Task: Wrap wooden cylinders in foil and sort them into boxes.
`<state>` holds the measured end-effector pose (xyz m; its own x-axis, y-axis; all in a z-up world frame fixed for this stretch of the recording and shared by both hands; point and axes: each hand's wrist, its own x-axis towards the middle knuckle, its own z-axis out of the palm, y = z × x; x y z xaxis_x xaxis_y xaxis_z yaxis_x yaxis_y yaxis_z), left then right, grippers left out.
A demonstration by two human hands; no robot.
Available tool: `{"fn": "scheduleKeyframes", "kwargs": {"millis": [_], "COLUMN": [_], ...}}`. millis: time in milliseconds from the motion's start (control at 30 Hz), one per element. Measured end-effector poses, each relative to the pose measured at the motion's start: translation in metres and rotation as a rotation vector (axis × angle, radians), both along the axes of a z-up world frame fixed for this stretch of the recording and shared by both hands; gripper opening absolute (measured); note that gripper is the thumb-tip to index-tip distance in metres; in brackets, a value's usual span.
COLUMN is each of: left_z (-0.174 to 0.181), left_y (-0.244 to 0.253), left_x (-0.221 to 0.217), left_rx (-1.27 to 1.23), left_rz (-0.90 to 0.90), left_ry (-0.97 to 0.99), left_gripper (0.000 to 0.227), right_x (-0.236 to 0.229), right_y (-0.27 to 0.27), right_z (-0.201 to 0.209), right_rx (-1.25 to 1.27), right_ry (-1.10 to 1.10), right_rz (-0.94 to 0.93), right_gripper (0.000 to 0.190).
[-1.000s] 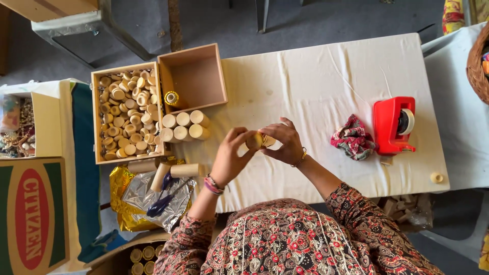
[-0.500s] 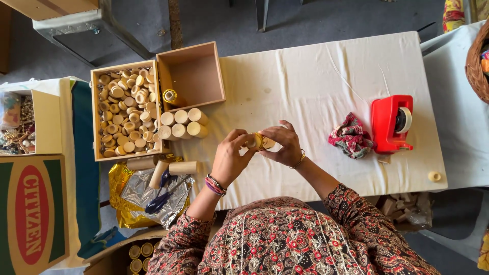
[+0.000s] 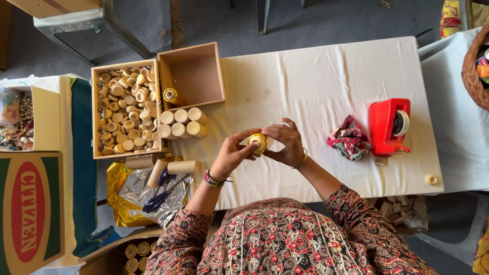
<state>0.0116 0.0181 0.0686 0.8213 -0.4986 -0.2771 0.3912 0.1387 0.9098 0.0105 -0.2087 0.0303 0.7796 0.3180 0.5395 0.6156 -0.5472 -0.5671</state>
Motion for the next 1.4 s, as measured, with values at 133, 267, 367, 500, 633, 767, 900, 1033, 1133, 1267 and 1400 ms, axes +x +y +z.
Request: {"fn": "scheduleKeyframes", "kwargs": {"millis": [133, 267, 367, 500, 633, 767, 900, 1033, 1133, 1267, 1400], "left_z": [0.002, -0.047, -0.092, -0.13, -0.186, -0.207, -0.202, -0.199, -0.199, -0.199, -0.198], "left_y": [0.001, 0.01, 0.018, 0.026, 0.04, 0.049, 0.053, 0.056, 0.057, 0.056, 0.055], "left_x": [0.0, -0.005, -0.015, -0.031, -0.038, -0.037, -0.036, -0.032, -0.031, -0.03, -0.03], "left_rx": [-0.037, 0.075, 0.368, 0.749, 0.829, 0.921, 0.922, 0.91, 0.901, 0.901, 0.915], "left_rz": [0.044, 0.315, 0.448, 0.337, 0.212, 0.017, -0.047, -0.046, -0.059, -0.057, -0.046], "left_ry": [0.03, -0.061, -0.234, -0.509, -0.642, -0.741, -0.728, -0.722, -0.731, -0.751, -0.752], "left_gripper": [0.057, 0.051, 0.047, 0.049, 0.055, 0.059, 0.062, 0.064, 0.066, 0.068, 0.068], "right_x": [0.007, 0.025, 0.054, 0.108, 0.163, 0.209, 0.235, 0.248, 0.253, 0.261, 0.263], "right_y": [0.009, 0.029, 0.047, 0.08, 0.131, 0.18, 0.213, 0.226, 0.229, 0.23, 0.229], "right_z": [-0.004, -0.01, -0.022, -0.04, -0.042, -0.074, -0.114, -0.139, -0.152, -0.181, -0.182], "right_rx": [0.003, 0.155, 0.277, 0.212, 0.243, 0.192, 0.083, 0.066, 0.098, 0.088, 0.144], "right_ry": [0.024, 0.204, 0.307, 0.319, 0.213, 0.364, 0.525, 0.652, 0.695, 0.576, 0.734], "right_rz": [-0.002, -0.045, -0.029, 0.015, 0.075, 0.087, 0.089, 0.085, 0.104, 0.222, 0.334], "right_gripper": [0.059, 0.065, 0.064, 0.05, 0.06, 0.064, 0.07, 0.073, 0.071, 0.069, 0.06]}}
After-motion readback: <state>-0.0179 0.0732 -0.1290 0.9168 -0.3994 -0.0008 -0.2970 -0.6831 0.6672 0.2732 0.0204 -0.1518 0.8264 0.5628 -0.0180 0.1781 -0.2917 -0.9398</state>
